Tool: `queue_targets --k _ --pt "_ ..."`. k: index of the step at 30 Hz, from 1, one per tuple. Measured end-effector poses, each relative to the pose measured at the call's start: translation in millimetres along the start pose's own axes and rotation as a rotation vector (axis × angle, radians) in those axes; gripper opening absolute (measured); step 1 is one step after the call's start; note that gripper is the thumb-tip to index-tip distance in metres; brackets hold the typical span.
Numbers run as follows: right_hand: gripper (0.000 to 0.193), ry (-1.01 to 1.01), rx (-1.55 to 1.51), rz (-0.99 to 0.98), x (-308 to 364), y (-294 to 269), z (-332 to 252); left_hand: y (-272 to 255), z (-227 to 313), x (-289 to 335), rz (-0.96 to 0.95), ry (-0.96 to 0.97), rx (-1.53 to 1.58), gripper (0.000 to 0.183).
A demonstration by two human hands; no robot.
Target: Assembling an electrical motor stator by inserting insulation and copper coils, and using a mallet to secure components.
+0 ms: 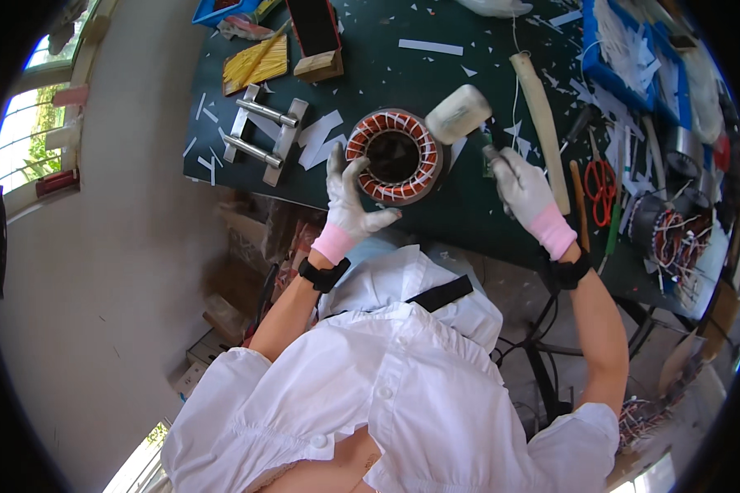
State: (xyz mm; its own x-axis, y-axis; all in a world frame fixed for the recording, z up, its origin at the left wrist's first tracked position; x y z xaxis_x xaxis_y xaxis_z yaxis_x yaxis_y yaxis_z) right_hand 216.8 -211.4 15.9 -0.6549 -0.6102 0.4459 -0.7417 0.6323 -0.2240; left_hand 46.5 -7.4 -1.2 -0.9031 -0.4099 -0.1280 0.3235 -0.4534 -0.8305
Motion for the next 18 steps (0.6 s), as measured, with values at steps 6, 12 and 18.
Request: queue_targets --k 6,12,18 --pt "0.032 -0.111 0.116 0.031 -49.4 -13.7 -87.5 14.0 -2.2 -3.2 0.051 -0.080 0.155 0.108" --pt "0.029 -0.067 0.223 -0.215 12.5 76.6 -9.3 18.8 -9.5 3.3 0.005 -0.139 0.149 0.125" --pt "0.032 0.070 -0.176 0.212 -10.0 -15.8 44.0 -19.5 58.1 -4.9 0.122 0.302 -0.197 0.076"
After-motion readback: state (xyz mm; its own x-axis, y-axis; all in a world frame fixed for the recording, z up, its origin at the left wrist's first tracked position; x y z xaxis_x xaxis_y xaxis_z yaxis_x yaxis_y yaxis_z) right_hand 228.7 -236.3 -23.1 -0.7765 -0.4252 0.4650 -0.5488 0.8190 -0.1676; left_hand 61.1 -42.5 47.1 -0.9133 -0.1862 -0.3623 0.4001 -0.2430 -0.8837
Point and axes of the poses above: each hand's wrist, its own x-axis away from the middle knuckle, its own y-axis out of the palm, z = x × y, the point moved 10 cm from there along -x, towards the middle knuckle, and after that the axes turned 9 degrees about -x, right-handed, at the moved point
